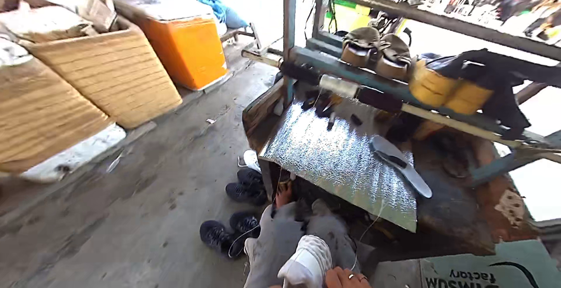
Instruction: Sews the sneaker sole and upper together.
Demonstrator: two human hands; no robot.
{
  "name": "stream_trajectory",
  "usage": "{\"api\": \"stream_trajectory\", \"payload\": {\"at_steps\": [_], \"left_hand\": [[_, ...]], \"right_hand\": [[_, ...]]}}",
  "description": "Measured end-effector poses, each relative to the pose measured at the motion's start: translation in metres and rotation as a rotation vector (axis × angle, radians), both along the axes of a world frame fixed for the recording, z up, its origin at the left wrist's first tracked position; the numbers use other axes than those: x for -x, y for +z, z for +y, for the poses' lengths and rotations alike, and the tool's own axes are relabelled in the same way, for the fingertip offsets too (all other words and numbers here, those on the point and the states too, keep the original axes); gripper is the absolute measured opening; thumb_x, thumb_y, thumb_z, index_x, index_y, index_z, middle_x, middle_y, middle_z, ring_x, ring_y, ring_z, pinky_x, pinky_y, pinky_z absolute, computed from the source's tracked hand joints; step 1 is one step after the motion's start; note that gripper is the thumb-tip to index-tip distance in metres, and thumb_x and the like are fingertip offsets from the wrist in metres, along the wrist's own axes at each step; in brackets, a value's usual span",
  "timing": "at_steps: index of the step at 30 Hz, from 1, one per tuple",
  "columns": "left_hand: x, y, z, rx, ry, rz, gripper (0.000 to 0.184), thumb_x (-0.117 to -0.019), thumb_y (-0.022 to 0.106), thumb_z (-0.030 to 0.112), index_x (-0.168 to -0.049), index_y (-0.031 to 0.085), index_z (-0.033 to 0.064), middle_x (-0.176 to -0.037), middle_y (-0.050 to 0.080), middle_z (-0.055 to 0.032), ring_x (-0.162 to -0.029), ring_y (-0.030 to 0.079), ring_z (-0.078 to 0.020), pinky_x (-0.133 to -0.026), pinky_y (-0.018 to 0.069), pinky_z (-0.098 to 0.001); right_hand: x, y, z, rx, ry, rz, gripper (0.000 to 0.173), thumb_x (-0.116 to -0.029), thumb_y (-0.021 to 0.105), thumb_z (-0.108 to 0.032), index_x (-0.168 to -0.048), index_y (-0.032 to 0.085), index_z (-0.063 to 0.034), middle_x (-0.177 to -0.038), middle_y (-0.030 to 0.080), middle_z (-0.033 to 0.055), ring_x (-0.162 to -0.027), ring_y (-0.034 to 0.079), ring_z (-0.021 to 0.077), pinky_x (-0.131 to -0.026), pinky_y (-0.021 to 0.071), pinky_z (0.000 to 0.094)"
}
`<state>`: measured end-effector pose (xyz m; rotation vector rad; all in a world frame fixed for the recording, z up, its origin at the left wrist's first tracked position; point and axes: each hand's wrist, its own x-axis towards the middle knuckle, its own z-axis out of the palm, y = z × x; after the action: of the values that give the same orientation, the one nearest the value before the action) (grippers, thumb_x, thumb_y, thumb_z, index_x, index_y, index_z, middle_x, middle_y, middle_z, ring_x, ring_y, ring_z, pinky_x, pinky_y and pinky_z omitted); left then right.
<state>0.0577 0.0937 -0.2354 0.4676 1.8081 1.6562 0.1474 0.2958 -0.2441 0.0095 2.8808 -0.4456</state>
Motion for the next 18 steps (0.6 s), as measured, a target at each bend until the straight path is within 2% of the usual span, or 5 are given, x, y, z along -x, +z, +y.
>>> {"api": "stream_trajectory", "payload": {"at_steps": [2,4,9,11,18], "left_hand": [[-0.005,-0.004,0.018,0.263,-0.010,0.213,0.040,-0.0925,0.066,-0.002,-0.129,0.057,-0.0174,-0.133,0.058,-0.0349,-0.123,0.061,-0.0414,-0.105,0.0483,-0.0438],[-0.017,-0.007,0.033,0.427,-0.014,0.356,0.044,-0.0936,0.063,-0.002,-0.133,0.054,-0.0175,-0.140,0.053,-0.0368,-0.131,0.054,-0.0483,-0.110,0.0443,-0.0513],[-0.037,-0.014,0.044,0.518,0.023,0.409,0.038,-0.0944,0.062,0.002,-0.127,0.060,-0.0160,-0.134,0.058,-0.0352,-0.125,0.058,-0.0481,-0.102,0.0485,-0.0538],[-0.039,-0.020,0.041,0.558,0.023,0.414,0.029,-0.0941,0.063,0.008,-0.116,0.069,-0.0099,-0.123,0.066,-0.0307,-0.116,0.064,-0.0445,-0.093,0.0521,-0.0555],[-0.037,-0.027,0.027,0.775,-0.159,0.266,0.032,-0.0994,0.056,0.023,-0.098,0.072,-0.0037,-0.097,0.071,-0.0253,-0.095,0.070,-0.0442,-0.079,0.0521,-0.0651]], "right_hand": [[-0.002,-0.009,0.002,0.049,-0.033,0.058,0.024,-0.0911,0.061,-0.012,-0.109,0.070,0.0010,-0.105,0.072,0.0203,-0.097,0.071,0.0396,-0.079,0.0555,0.0580],[-0.005,-0.018,0.009,0.092,-0.003,0.150,0.021,-0.0912,0.061,-0.015,-0.104,0.071,-0.0006,-0.100,0.073,0.0177,-0.093,0.072,0.0366,-0.076,0.0567,0.0555],[-0.008,-0.028,0.025,0.231,0.056,0.264,0.011,-0.0876,0.067,-0.014,-0.090,0.073,-0.0044,-0.086,0.073,0.0124,-0.083,0.073,0.0310,-0.067,0.0571,0.0517],[-0.008,-0.031,0.025,0.248,0.060,0.281,0.011,-0.0877,0.067,-0.014,-0.089,0.073,-0.0054,-0.087,0.073,0.0111,-0.082,0.073,0.0297,-0.067,0.0574,0.0503],[-0.013,-0.036,0.036,0.341,0.163,0.282,0.011,-0.0932,0.068,-0.014,-0.098,0.075,-0.0071,-0.097,0.075,0.0093,-0.094,0.073,0.0256,-0.081,0.0604,0.0446]]}}
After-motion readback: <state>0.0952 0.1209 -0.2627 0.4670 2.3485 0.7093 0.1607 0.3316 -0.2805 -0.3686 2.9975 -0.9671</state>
